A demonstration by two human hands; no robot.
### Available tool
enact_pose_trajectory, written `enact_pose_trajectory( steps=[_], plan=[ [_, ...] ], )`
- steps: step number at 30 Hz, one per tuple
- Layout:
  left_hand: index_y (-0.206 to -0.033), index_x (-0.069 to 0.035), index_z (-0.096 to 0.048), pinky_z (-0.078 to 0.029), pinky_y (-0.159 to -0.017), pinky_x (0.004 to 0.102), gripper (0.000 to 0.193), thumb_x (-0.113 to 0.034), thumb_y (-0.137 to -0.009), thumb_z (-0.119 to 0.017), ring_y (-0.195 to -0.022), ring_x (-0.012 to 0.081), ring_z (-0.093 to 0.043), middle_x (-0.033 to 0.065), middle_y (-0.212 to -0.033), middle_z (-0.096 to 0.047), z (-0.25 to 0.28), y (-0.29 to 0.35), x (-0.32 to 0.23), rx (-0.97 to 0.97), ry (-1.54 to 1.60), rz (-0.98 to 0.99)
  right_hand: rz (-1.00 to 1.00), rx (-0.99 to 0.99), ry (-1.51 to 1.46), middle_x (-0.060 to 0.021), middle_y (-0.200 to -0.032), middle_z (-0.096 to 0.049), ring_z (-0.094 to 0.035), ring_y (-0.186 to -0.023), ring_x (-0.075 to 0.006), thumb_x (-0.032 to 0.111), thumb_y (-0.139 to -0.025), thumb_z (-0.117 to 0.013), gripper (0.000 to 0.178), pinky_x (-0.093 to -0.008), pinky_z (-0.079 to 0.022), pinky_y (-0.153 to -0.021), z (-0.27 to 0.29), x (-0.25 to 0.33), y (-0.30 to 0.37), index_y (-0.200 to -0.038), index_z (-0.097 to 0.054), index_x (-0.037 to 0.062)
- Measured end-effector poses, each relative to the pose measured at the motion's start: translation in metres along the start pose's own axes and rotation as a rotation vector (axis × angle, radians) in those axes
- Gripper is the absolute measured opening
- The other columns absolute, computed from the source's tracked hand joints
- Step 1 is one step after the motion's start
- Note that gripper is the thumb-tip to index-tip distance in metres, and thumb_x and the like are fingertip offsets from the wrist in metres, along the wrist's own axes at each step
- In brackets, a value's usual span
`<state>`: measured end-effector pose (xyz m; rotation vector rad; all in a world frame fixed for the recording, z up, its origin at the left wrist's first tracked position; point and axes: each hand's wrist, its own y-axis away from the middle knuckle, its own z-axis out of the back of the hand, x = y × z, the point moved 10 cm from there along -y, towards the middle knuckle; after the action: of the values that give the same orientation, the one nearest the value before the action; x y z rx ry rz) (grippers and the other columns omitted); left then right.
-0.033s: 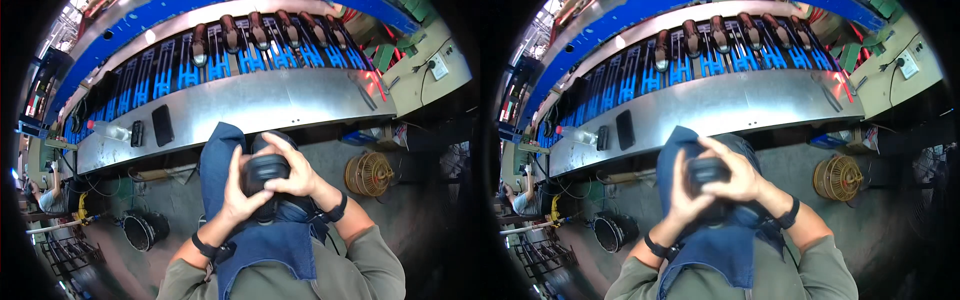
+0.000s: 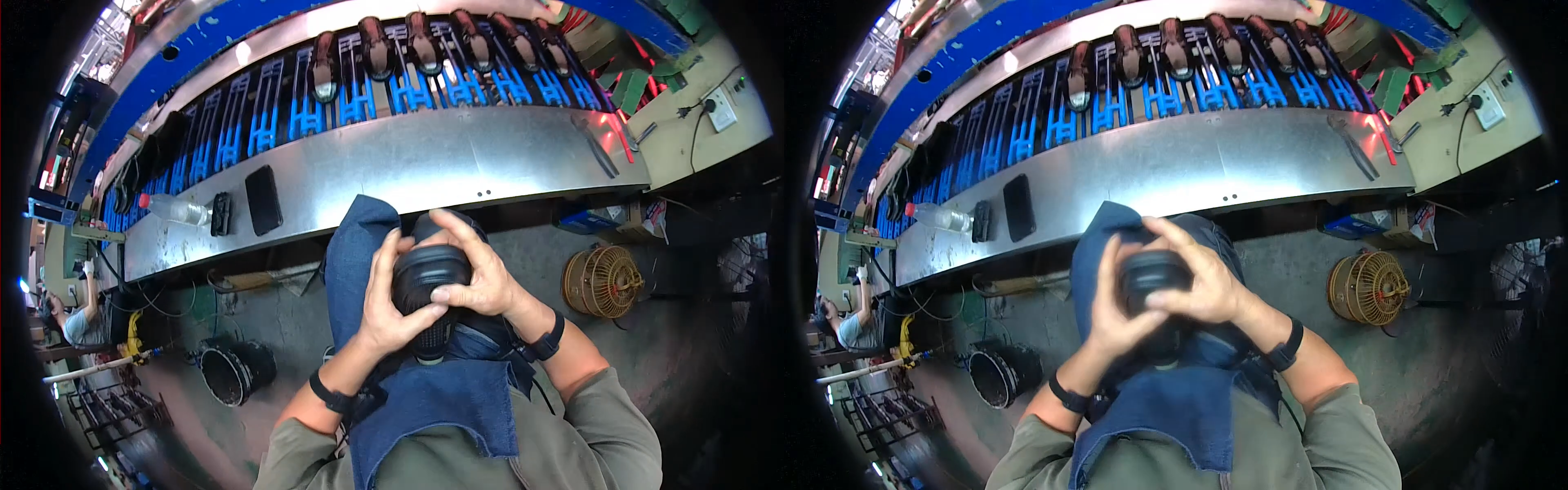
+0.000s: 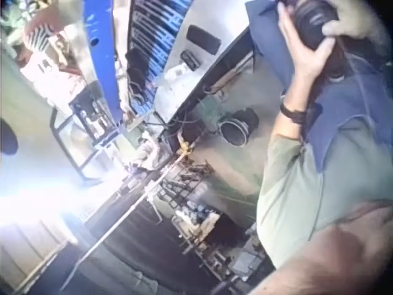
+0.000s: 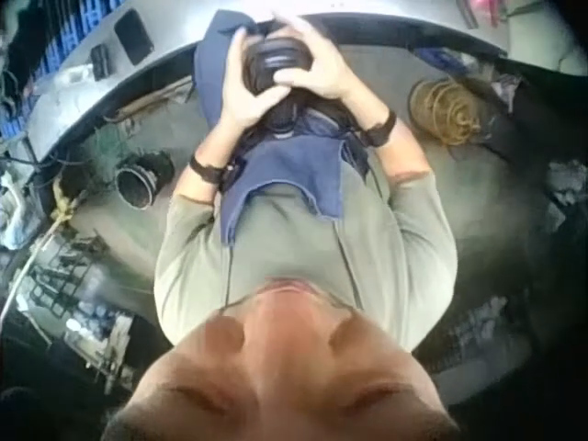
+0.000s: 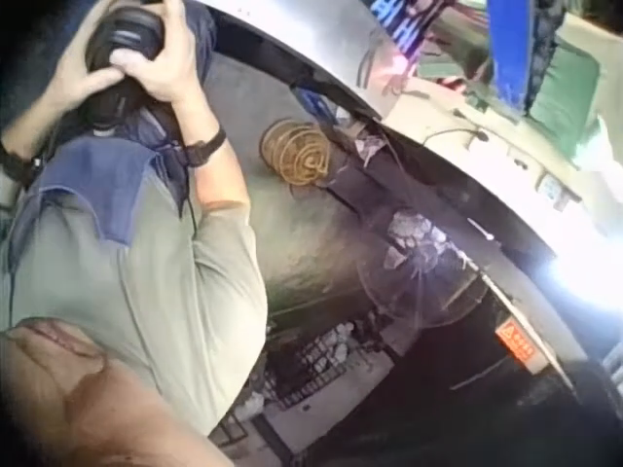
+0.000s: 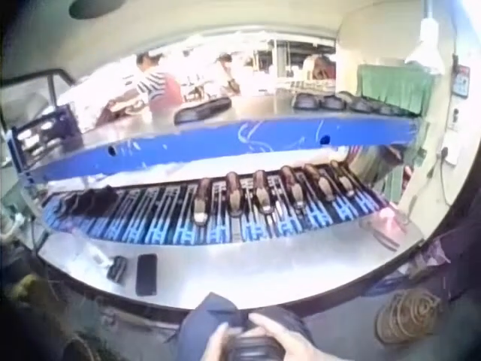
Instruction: Manually assemble shoe components at an industrial conveyor station, checking fit and placing them on the track.
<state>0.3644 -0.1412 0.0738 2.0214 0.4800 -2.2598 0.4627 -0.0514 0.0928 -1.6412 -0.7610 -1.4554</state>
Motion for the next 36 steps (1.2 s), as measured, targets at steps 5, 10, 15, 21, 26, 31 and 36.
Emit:
enact_pose_trajectory(
  steps=[5, 10, 15, 21, 26, 31, 36],
  plan=[
    [-0.152, 0.003, -0.035, -0.043, -0.108, 0.0435, 0.088, -0.018, -0.079, -0.081, -0.128, 0.0335, -0.054, 0.0206, -0.138, -0.052, -0.003, -0.040, 0.030, -0.012, -0.017, 0.002, 0.093, -0.137, 0.043, -0.0180, -0.137, -0.055, -0.055, -0.126, -0.0285, 0.021, -0.086, -0.075, 0.080, -0.0392, -0.042, -0.109, 0.028, -0.033, -0.021, -0.154, -0.038, 0.0020],
    [-0.151, 0.002, -0.037, -0.046, -0.106, 0.0416, 0.086, -0.020, -0.080, -0.080, -0.126, 0.0329, -0.057, 0.0218, -0.137, -0.053, -0.004, -0.055, 0.054, -0.038, -0.059, 0.094, 0.091, -0.221, 0.053, -0.0171, -0.135, -0.059, -0.058, -0.123, -0.0276, 0.019, -0.092, -0.070, 0.056, -0.0377, -0.045, -0.106, 0.040, -0.060, -0.029, -0.143, -0.053, 0.0015],
    [-0.149, 0.005, -0.038, -0.045, -0.107, 0.0412, 0.079, -0.018, -0.085, -0.078, -0.128, 0.0302, -0.055, 0.0213, -0.139, -0.052, -0.004, -0.056, 0.064, -0.104, 0.028, 0.131, 0.026, -0.348, 0.107, -0.0183, -0.129, -0.063, -0.062, -0.119, -0.0266, 0.021, -0.093, -0.071, 0.051, -0.0358, -0.048, -0.101, 0.044, -0.067, -0.028, -0.137, -0.058, -0.0004],
    [-0.137, 0.004, -0.050, -0.050, -0.101, 0.0389, 0.057, -0.026, -0.094, -0.071, -0.116, 0.0260, -0.062, 0.0161, -0.125, -0.063, 0.029, -0.031, 0.085, -0.296, 0.425, 0.475, -0.156, -0.312, 0.017, -0.0230, -0.151, -0.044, -0.050, -0.135, -0.0334, 0.026, -0.098, -0.063, 0.074, -0.0402, -0.040, -0.112, 0.029, -0.098, 0.005, -0.156, -0.026, -0.0034],
    [-0.125, -0.002, -0.058, -0.054, -0.094, 0.0422, 0.056, -0.052, -0.104, -0.047, -0.110, 0.0253, -0.065, 0.0152, -0.123, -0.064, 0.025, 0.020, 0.054, -0.419, 0.529, 0.809, -0.101, -0.234, 0.330, -0.0234, -0.148, -0.048, -0.052, -0.134, -0.0319, 0.044, -0.104, -0.045, 0.071, -0.0415, -0.042, -0.112, 0.051, -0.023, 0.113, -0.153, -0.031, -0.0048],
    [-0.138, 0.000, -0.049, -0.043, -0.105, 0.0515, 0.089, -0.040, -0.070, -0.089, -0.123, 0.0419, -0.055, 0.0259, -0.135, -0.053, -0.010, -0.024, 0.012, 0.234, -0.555, -0.270, -0.483, -0.538, 0.210, -0.0179, -0.120, -0.068, -0.063, -0.113, -0.0236, 0.041, -0.109, -0.036, 0.056, -0.0347, -0.046, -0.102, 0.105, -0.042, 0.076, -0.121, -0.063, -0.0060],
    [-0.141, 0.001, -0.044, -0.045, -0.106, 0.0447, 0.087, -0.036, -0.075, -0.086, -0.125, 0.0358, -0.058, 0.0237, -0.132, -0.059, 0.045, -0.094, 0.072, 0.093, -0.110, 0.288, -0.466, -0.173, -0.093, -0.0152, -0.120, -0.067, -0.065, -0.103, -0.0200, 0.064, -0.105, -0.022, 0.081, -0.0317, -0.055, -0.077, 0.119, -0.038, -0.085, -0.149, -0.042, -0.0004]
  ],
)
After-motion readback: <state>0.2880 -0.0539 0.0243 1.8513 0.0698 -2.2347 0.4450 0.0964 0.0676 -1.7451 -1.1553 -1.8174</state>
